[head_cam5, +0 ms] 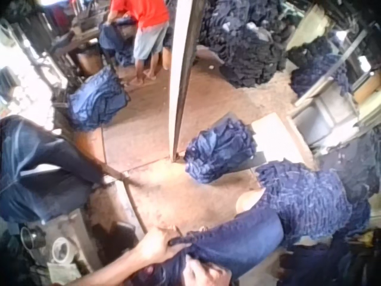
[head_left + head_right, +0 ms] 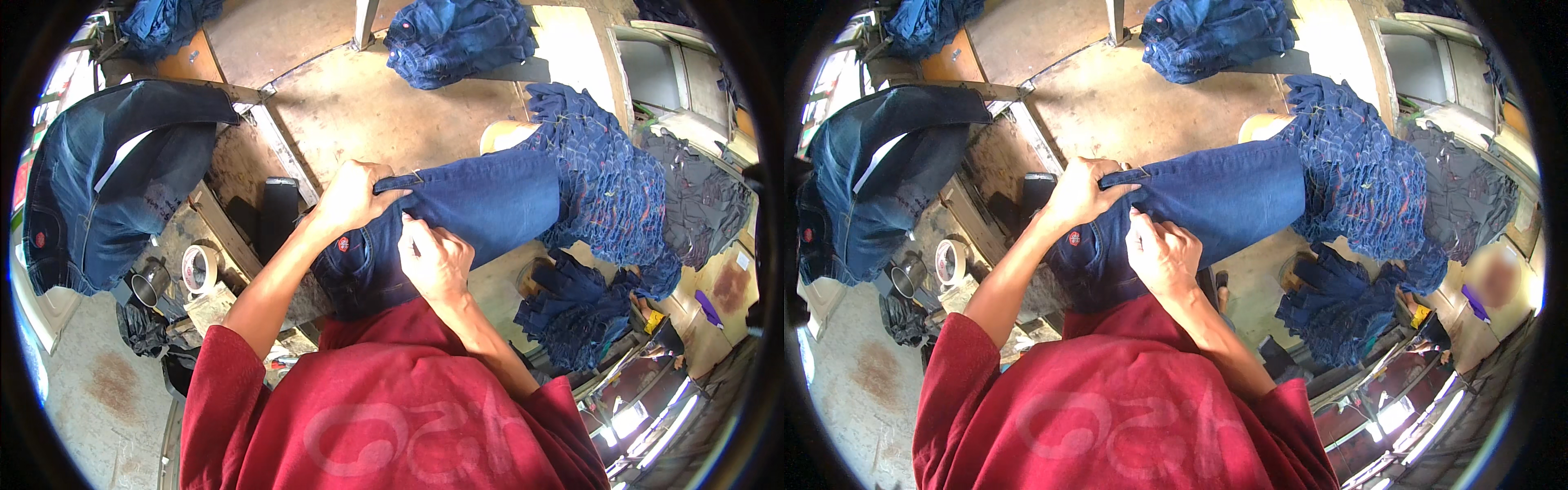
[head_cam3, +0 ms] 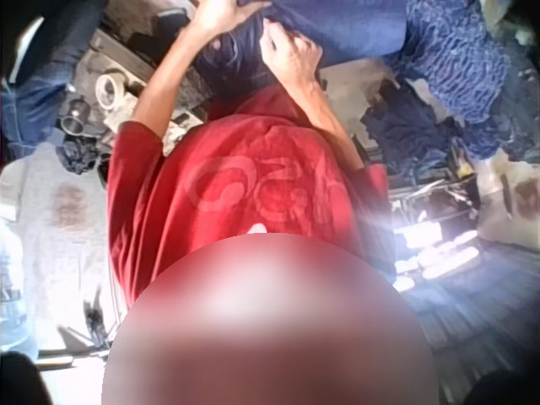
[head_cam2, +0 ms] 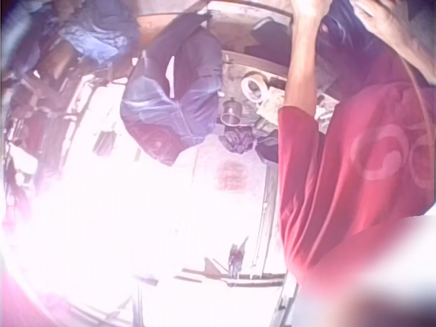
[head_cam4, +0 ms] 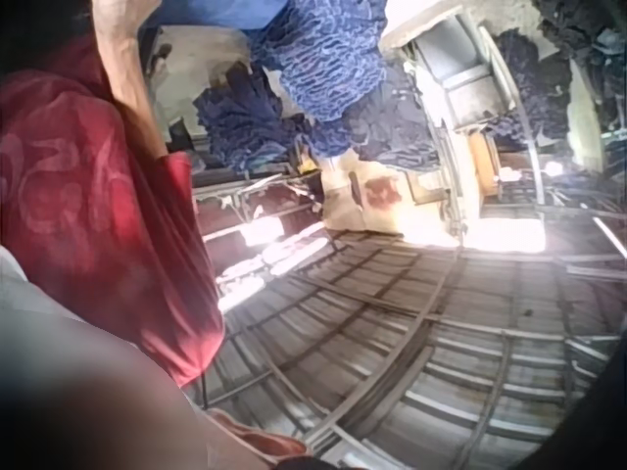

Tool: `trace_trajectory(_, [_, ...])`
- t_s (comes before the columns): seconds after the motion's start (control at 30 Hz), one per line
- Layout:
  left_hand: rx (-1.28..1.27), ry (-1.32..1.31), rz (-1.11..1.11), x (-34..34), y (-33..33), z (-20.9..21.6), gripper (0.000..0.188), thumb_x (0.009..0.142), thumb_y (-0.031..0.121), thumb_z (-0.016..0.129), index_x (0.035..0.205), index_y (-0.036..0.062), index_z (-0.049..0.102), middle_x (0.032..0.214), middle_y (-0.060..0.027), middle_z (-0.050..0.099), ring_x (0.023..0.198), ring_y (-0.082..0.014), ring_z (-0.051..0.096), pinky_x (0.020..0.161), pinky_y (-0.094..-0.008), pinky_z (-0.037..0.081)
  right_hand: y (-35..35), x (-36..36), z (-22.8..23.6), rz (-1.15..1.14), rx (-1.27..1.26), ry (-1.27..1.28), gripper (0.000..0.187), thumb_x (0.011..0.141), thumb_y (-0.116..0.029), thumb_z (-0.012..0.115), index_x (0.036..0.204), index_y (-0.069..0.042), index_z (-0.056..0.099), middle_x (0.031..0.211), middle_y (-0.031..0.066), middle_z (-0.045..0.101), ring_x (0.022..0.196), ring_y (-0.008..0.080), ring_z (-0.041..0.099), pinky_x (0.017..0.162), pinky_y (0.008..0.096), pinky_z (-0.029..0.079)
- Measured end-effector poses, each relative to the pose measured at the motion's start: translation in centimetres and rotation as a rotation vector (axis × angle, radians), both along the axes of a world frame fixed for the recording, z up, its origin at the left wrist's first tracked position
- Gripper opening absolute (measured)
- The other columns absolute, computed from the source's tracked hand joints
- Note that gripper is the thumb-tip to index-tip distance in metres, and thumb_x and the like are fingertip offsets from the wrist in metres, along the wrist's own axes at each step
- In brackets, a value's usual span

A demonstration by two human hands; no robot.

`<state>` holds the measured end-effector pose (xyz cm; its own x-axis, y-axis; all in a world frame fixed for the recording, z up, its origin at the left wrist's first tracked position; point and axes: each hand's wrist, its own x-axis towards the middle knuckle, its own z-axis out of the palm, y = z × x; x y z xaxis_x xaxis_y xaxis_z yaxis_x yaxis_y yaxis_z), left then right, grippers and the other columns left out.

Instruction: The person repeatedly uses a small metal tool to scrape and abrade seams on multiple pairs of denim jeans. They handle each pair one at a time, scraping along the leg seams and crotch area, then place the treated jeans aside.

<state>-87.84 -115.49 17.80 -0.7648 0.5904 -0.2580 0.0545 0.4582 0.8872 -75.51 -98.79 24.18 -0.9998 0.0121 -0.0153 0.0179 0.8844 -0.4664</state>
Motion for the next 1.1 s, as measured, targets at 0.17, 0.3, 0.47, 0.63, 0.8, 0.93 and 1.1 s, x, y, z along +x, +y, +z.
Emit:
trace_trajectory(0.17, [-0.014, 0.004, 0.007, -0.22, 0.10, 0.40, 0.028, 0.092, 0.023, 0.090, 0.105, -0.0003, 0.082, 0.081, -0.0239, 0.075, 0.066, -0.0337, 0.073, 0.066, -0.0414, 0.057, 0.01, 0.03, 0.34, -0.064, -0.075, 0.058, 0.008, 0.093, -0.009, 0.081, 0.094, -0.014, 0.076, 0.065, 0.0047, 0.067, 0.053, 0.0221, 0.067, 0.050, 0.0371, 0.052])
trace_trajectory(0.3, [-0.050, 0.011, 0.001, -0.28, 0.13, 0.51, 0.028, 0.092, 0.024, 0.090, 0.104, -0.0004, 0.082, 0.080, -0.0240, 0.075, 0.065, -0.0347, 0.072, 0.066, -0.0419, 0.057, 0.00, -0.02, -0.11, -0.042, -0.005, -0.022, 0.008, 0.093, -0.010, 0.078, 0.099, -0.014, 0.073, 0.063, 0.0026, 0.067, 0.054, 0.0213, 0.069, 0.049, 0.0365, 0.054])
trace_trajectory(0.47, [-0.040, -0.006, 0.009, -0.22, 0.21, 0.40, 0.029, 0.093, 0.024, 0.089, 0.106, -0.0006, 0.082, 0.083, -0.0246, 0.076, 0.067, -0.0331, 0.074, 0.068, -0.0416, 0.058, 0.03, 0.50, 0.06, -0.055, -0.047, 0.004, 0.008, 0.094, -0.010, 0.078, 0.096, -0.014, 0.071, 0.062, 0.0023, 0.066, 0.054, 0.0209, 0.069, 0.049, 0.0370, 0.054])
trace_trajectory(0.63, [-0.051, -0.041, 0.001, -0.36, 0.20, 0.49, 0.030, 0.093, 0.025, 0.088, 0.108, -0.0004, 0.083, 0.084, -0.0255, 0.076, 0.069, -0.0339, 0.075, 0.070, -0.0420, 0.058, 0.21, 0.20, -0.15, -0.066, -0.086, 0.042, 0.008, 0.094, -0.011, 0.078, 0.099, -0.014, 0.072, 0.063, 0.0024, 0.066, 0.054, 0.0219, 0.069, 0.049, 0.0381, 0.055])
trace_trajectory(0.8, [-0.102, -0.065, -0.005, -0.36, 0.25, 0.53, 0.030, 0.093, 0.025, 0.088, 0.108, -0.0003, 0.083, 0.083, -0.0254, 0.076, 0.069, -0.0354, 0.074, 0.070, -0.0424, 0.058, 0.41, 0.33, -0.20, -0.033, -0.045, 0.061, 0.008, 0.095, -0.011, 0.077, 0.101, -0.014, 0.073, 0.064, 0.0025, 0.067, 0.055, 0.0224, 0.070, 0.049, 0.0388, 0.055])
trace_trajectory(0.93, [-0.060, -0.038, 0.011, -0.40, 0.36, 0.40, 0.029, 0.093, 0.025, 0.088, 0.105, -0.0014, 0.082, 0.082, -0.0261, 0.075, 0.069, -0.0355, 0.074, 0.070, -0.0426, 0.058, 0.42, 0.22, -0.31, -0.094, -0.104, 0.024, 0.009, 0.095, -0.013, 0.077, 0.104, -0.014, 0.075, 0.065, 0.0036, 0.069, 0.056, 0.0230, 0.072, 0.050, 0.0390, 0.056])
trace_trajectory(1.1, [-0.091, -0.039, 0.015, -0.36, 0.38, 0.44, 0.030, 0.092, 0.024, 0.088, 0.104, -0.0022, 0.081, 0.081, -0.0265, 0.074, 0.069, -0.0370, 0.074, 0.069, -0.0428, 0.058, 0.41, 0.07, 0.04, -0.030, -0.013, -0.007, 0.011, 0.096, -0.013, 0.077, 0.106, -0.013, 0.075, 0.067, 0.0038, 0.070, 0.058, 0.0226, 0.072, 0.051, 0.0382, 0.057])
